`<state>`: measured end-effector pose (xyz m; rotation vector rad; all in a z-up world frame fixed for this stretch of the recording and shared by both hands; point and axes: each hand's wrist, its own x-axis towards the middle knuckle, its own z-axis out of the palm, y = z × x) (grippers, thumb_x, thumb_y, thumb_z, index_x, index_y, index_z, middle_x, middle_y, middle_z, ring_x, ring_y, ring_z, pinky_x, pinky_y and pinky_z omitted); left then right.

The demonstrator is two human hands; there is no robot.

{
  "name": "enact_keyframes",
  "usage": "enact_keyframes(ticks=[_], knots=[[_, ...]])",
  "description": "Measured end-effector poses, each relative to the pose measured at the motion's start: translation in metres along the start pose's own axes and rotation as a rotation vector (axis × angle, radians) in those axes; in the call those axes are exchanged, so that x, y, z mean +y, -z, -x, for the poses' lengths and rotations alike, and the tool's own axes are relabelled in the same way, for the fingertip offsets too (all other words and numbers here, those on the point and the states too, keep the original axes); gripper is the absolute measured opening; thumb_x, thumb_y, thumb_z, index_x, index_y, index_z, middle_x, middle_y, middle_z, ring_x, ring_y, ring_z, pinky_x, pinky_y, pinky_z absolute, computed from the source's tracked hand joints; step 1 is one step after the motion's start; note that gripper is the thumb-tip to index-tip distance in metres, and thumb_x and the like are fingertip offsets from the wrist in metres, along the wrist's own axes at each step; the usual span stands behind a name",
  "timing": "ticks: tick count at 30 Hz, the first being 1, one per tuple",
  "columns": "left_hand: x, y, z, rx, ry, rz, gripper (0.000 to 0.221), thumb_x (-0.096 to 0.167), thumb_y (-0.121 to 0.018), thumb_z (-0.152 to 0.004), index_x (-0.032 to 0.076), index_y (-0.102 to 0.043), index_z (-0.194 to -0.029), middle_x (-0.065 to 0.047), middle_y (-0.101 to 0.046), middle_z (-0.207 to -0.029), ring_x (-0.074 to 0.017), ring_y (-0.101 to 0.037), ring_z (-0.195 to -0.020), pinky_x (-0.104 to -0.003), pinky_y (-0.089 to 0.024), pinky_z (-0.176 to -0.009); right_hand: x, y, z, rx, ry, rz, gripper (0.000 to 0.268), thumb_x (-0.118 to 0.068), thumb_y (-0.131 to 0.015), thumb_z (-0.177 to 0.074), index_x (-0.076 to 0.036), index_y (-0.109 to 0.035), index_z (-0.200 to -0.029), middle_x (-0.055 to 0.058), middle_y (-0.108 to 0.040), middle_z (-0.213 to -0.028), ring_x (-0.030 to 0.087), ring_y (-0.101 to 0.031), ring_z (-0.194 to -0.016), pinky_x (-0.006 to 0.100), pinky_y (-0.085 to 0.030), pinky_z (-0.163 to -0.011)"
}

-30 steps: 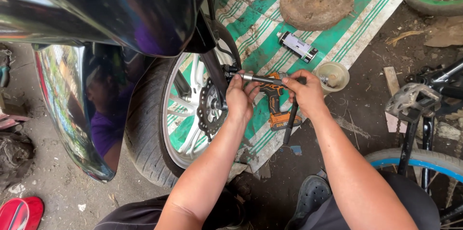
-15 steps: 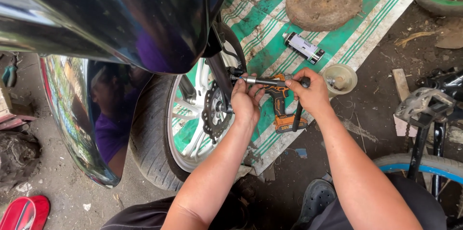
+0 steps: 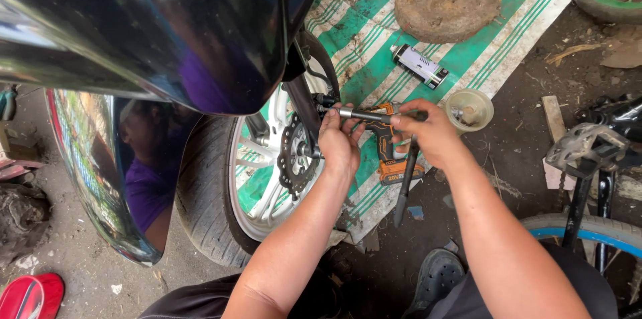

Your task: The person is performing maintenance on a motorcycle, specifically removing and reinstalling the front brake caliper using an impact driver and socket wrench, and then wiping down the bodywork with a cloth.

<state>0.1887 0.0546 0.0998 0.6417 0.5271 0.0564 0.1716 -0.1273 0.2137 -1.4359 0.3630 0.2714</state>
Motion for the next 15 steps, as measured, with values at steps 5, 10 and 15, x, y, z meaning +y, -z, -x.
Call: enact_keyframes(ticks=[5, 10, 15], knots=[[0.010, -0.005, 0.011, -0.005, 0.012, -0.009, 0.034, 0.032, -0.045, -0.123, 0.011, -0.064, -0.143, -0.013, -0.078, -0.137, -0.0215, -0.083, -0.095, -0.041, -0.074, -0.080, 0.001, 0.004, -0.004, 0.072, 0.284, 0.389, 0.031, -0.007, -0.095, -0.089, -0.002, -0.075, -0.112, 0.016, -0.077, -0.102, 0.024, -0.076, -0.060, 0.034, -0.064, -0.050], [0.004, -0.005, 0.034, -0.022, 0.007, -0.101, 0.040, 0.046, -0.047, -0.122, 0.017, -0.065, -0.141, -0.007, -0.080, -0.130, -0.0235, -0.081, -0.097, -0.046, -0.072, -0.085, -0.003, -0.012, -0.002, 0.114, 0.082, 0.139, 0.024, -0.007, -0.090, -0.092, -0.003, -0.068, -0.102, 0.016, -0.070, -0.078, 0.017, -0.067, -0.050, 0.028, -0.058, -0.039], [-0.090, 0.056, 0.086, -0.424, 0.217, -0.489, 0.075, 0.078, -0.046, -0.112, 0.016, -0.071, -0.144, -0.017, -0.079, -0.128, -0.0324, -0.078, -0.111, -0.050, -0.067, -0.089, 0.003, -0.011, -0.008, 0.149, 0.024, 0.099, 0.027, -0.009, -0.093, -0.091, -0.002, -0.066, -0.095, 0.017, -0.068, -0.072, 0.017, -0.066, -0.048, 0.029, -0.056, -0.037]])
